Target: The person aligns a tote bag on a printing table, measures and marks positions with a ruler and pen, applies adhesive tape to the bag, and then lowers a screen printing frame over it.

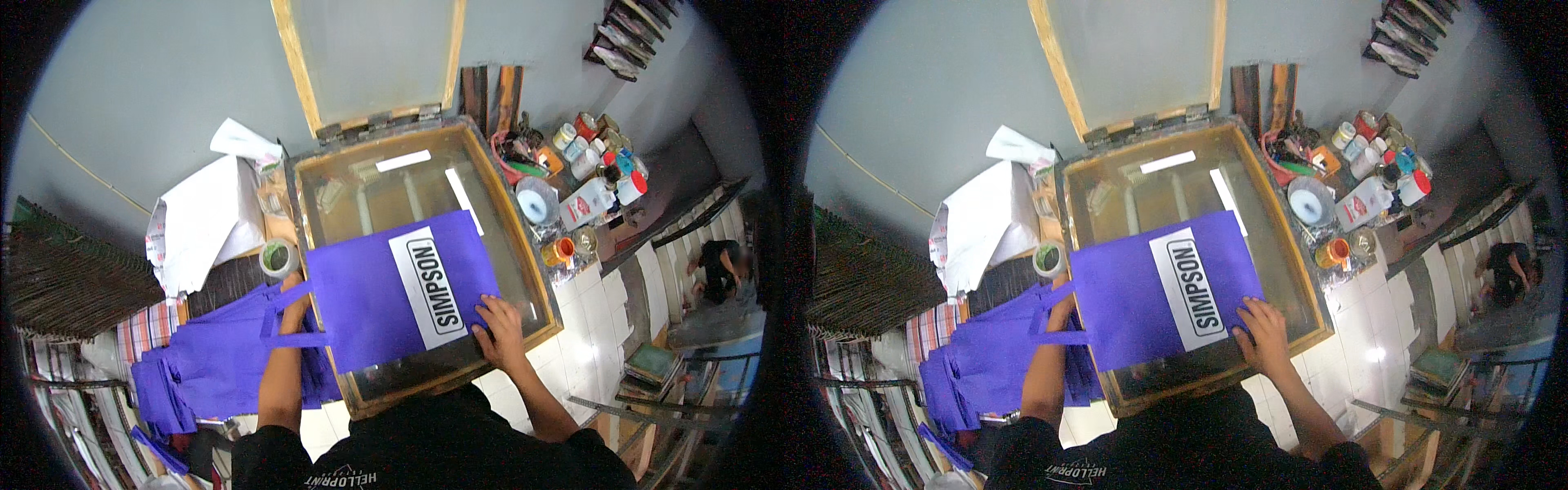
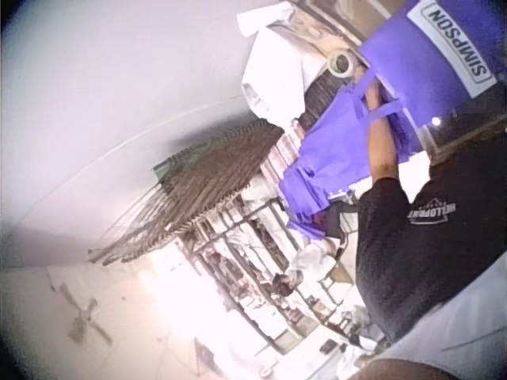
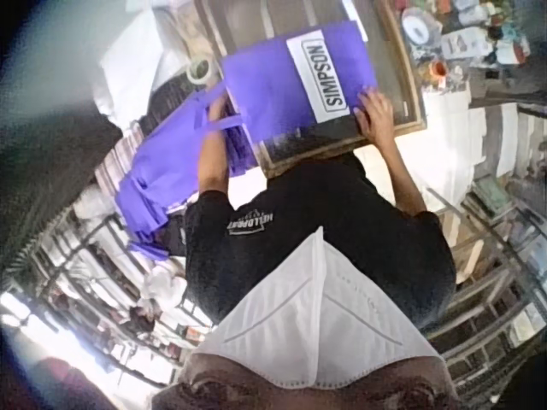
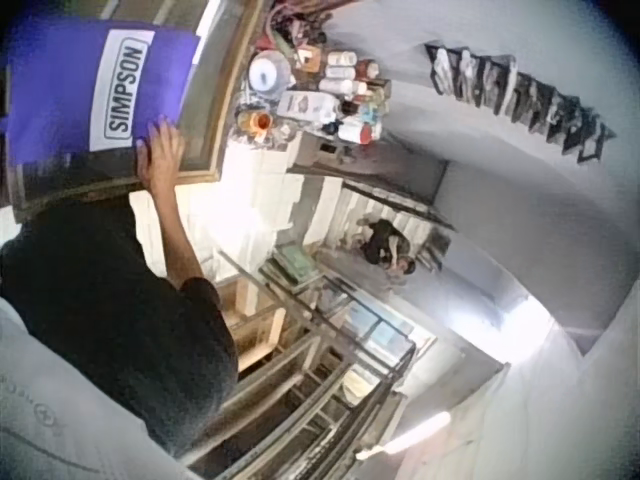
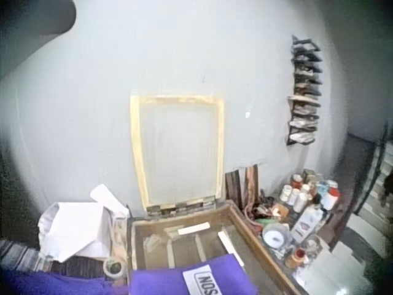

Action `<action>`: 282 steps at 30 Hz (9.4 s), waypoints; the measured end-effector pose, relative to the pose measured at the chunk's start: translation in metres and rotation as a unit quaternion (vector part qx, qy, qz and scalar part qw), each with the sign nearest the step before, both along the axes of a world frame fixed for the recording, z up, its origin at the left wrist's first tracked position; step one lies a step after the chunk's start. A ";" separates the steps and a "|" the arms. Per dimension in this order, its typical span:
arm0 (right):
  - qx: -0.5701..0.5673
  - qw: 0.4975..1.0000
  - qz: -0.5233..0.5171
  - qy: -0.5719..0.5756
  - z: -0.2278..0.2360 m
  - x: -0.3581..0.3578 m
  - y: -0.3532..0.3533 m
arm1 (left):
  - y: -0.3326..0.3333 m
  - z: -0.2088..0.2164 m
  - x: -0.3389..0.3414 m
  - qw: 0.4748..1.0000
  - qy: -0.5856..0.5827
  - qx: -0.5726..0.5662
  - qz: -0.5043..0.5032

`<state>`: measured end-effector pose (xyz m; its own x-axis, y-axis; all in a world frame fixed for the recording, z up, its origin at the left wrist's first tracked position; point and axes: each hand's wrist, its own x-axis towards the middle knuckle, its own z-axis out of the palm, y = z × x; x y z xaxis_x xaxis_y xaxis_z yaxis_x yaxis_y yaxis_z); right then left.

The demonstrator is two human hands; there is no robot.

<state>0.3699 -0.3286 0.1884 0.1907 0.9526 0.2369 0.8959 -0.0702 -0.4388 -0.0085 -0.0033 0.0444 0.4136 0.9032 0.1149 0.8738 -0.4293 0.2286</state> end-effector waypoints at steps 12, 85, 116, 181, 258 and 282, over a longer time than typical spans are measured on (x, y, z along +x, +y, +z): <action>0.018 1.000 0.005 0.009 0.002 0.000 -0.001 | -0.015 0.008 -0.012 0.999 0.005 -0.026 -0.023; -0.030 0.996 0.062 -0.048 -0.008 0.002 0.001 | -0.213 0.061 -0.058 0.983 -0.167 -0.070 0.015; 0.125 0.948 0.206 0.209 0.071 -0.123 0.416 | -0.557 -0.027 -0.153 0.350 -0.604 -0.355 0.622; 0.062 0.961 -0.004 0.271 0.091 0.151 0.024 | -0.270 0.182 0.325 0.934 -0.304 -0.105 -0.154; 0.023 0.988 -0.146 -0.054 -0.005 0.172 0.060 | -0.222 0.158 0.281 0.992 -0.008 -0.109 -0.069; 0.030 0.987 -0.142 -0.068 -0.007 0.173 0.062 | -0.221 0.160 0.282 0.991 -0.009 -0.119 -0.065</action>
<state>0.5427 -0.2668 0.1811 0.4108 0.8486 0.3333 0.8946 -0.3045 -0.3272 0.2732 -0.2245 0.2040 0.5286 0.8444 -0.0869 0.8092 -0.4704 0.3519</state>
